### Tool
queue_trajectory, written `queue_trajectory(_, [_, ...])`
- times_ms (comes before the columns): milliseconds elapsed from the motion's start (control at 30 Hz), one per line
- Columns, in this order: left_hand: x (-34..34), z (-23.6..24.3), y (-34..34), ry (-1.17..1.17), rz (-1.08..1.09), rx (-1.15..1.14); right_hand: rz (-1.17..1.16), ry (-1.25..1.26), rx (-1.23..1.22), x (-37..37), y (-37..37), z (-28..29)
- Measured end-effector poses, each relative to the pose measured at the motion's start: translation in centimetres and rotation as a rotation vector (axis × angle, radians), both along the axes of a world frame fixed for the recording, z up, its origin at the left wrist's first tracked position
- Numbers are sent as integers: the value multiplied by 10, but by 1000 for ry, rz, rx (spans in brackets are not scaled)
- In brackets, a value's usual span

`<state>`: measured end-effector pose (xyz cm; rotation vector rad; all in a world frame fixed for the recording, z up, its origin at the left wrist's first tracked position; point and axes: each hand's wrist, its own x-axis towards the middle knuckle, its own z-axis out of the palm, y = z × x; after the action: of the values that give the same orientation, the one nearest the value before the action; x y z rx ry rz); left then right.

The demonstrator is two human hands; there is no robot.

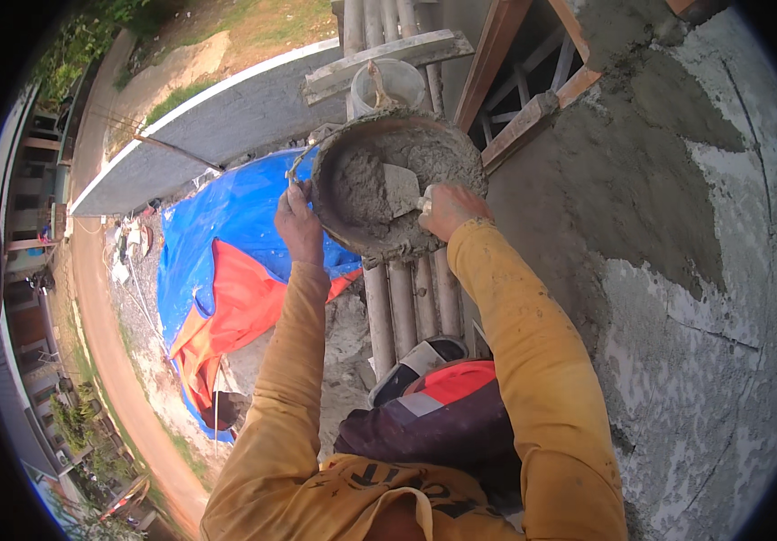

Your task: The person scoops wet cement from a head pan using a trowel and applies it to a concrete wall. They smooth the surface with the trowel and use a wooden straightedge to level the plaster around a window frame.

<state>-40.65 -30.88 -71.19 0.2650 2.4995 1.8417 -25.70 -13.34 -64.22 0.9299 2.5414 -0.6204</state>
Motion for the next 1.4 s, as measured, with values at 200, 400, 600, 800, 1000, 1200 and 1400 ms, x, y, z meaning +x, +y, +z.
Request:
queue_trajectory(200, [2, -6, 9, -28, -10, 138, -60, 240, -3, 56, 16, 23])
queue_trajectory(400, [-2, -7, -1, -42, -81, 90, 60, 546, -53, 81, 22, 101])
queue_trajectory(600, [-1, 4, 7, -7, -123, 20, -695, 438, -753, 140, 95, 116])
queue_trajectory(800, [2, 0, -6, -29, -76, 28, -841, 622, 28, 161, 104, 186])
queue_trajectory(1000, [1, 7, 2, -23, -98, 12, -668, 219, 152, 158, 128, 80])
queue_trajectory(1200, [0, -10, 4, -48, -102, 109, -814, 119, 103, 132, 168, -12])
queue_trajectory(1400, [-5, -10, -3, -28, -79, 91, -901, 356, 64, 143, 158, 14])
